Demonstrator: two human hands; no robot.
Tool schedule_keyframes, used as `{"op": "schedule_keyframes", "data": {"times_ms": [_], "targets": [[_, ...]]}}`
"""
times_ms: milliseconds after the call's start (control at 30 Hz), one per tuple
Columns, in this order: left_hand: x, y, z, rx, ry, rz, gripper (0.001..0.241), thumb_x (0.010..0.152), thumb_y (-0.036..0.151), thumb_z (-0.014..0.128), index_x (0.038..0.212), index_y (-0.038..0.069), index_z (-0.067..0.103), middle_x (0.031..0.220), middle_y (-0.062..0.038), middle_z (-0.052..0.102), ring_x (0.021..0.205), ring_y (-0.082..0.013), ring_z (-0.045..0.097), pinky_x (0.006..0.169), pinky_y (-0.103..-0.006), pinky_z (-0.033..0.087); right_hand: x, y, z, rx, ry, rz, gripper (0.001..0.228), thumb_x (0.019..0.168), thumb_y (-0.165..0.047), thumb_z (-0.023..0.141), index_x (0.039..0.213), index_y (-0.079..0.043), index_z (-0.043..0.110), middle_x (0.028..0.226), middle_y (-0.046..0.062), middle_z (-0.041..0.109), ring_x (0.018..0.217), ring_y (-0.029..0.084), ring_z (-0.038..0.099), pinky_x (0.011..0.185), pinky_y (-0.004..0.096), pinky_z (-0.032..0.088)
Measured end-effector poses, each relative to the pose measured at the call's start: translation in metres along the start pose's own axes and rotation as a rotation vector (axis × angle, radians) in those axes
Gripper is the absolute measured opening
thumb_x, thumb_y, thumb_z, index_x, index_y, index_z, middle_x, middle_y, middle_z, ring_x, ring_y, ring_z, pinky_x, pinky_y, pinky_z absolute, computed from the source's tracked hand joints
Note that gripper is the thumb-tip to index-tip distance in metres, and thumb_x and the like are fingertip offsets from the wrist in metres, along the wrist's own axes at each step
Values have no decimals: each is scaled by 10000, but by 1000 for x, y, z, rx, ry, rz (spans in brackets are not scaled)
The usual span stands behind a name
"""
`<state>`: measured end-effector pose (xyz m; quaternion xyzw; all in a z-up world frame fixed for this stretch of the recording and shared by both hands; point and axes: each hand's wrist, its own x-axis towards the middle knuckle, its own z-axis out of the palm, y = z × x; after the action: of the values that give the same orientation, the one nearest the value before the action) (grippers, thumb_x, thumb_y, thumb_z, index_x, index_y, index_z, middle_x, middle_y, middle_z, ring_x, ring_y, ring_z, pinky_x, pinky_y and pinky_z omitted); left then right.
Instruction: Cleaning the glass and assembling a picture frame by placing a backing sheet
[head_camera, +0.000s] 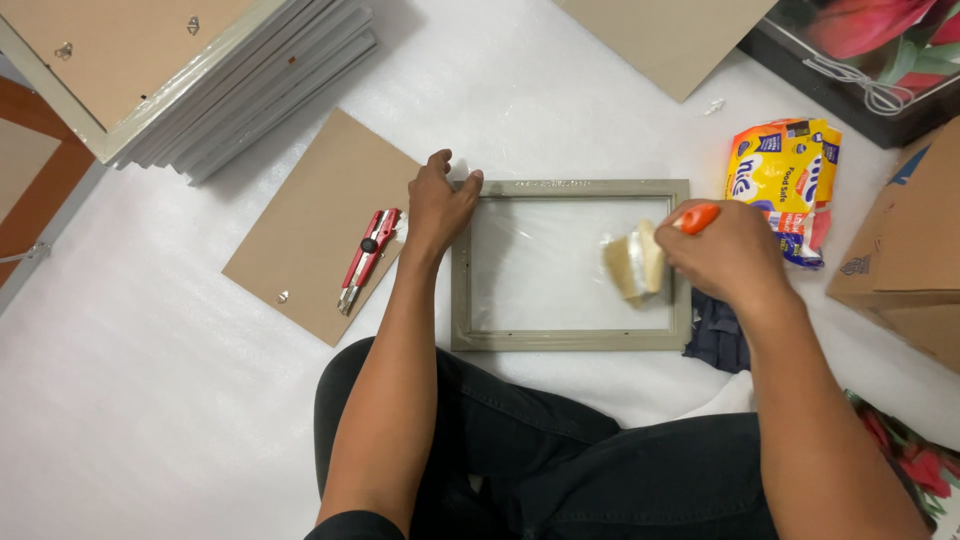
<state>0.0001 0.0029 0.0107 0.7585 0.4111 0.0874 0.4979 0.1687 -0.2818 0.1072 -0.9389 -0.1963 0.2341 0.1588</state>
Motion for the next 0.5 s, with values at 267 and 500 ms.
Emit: {"op": "schedule_keyframes", "data": {"times_ms": [267, 500], "targets": [[-2, 3, 0, -12, -14, -19, 653, 954, 286, 655, 1450, -90, 459, 1370, -359, 557, 1254, -523, 582, 997, -621, 521, -42, -59, 9, 378, -190, -63, 260, 810, -167, 691, 1011, -34, 789, 682, 194, 715, 615, 261, 688, 575, 334, 541], [-1, 1, -1, 22, -30, -31, 657, 956, 301, 658, 1451, -85, 464, 1378, -345, 564, 1254, -504, 591, 1011, -612, 518, -6, -19, 7, 120, -121, -14, 278, 770, -260, 685, 991, -163, 823, 702, 157, 747, 774, 338, 730, 684, 405, 550]]}}
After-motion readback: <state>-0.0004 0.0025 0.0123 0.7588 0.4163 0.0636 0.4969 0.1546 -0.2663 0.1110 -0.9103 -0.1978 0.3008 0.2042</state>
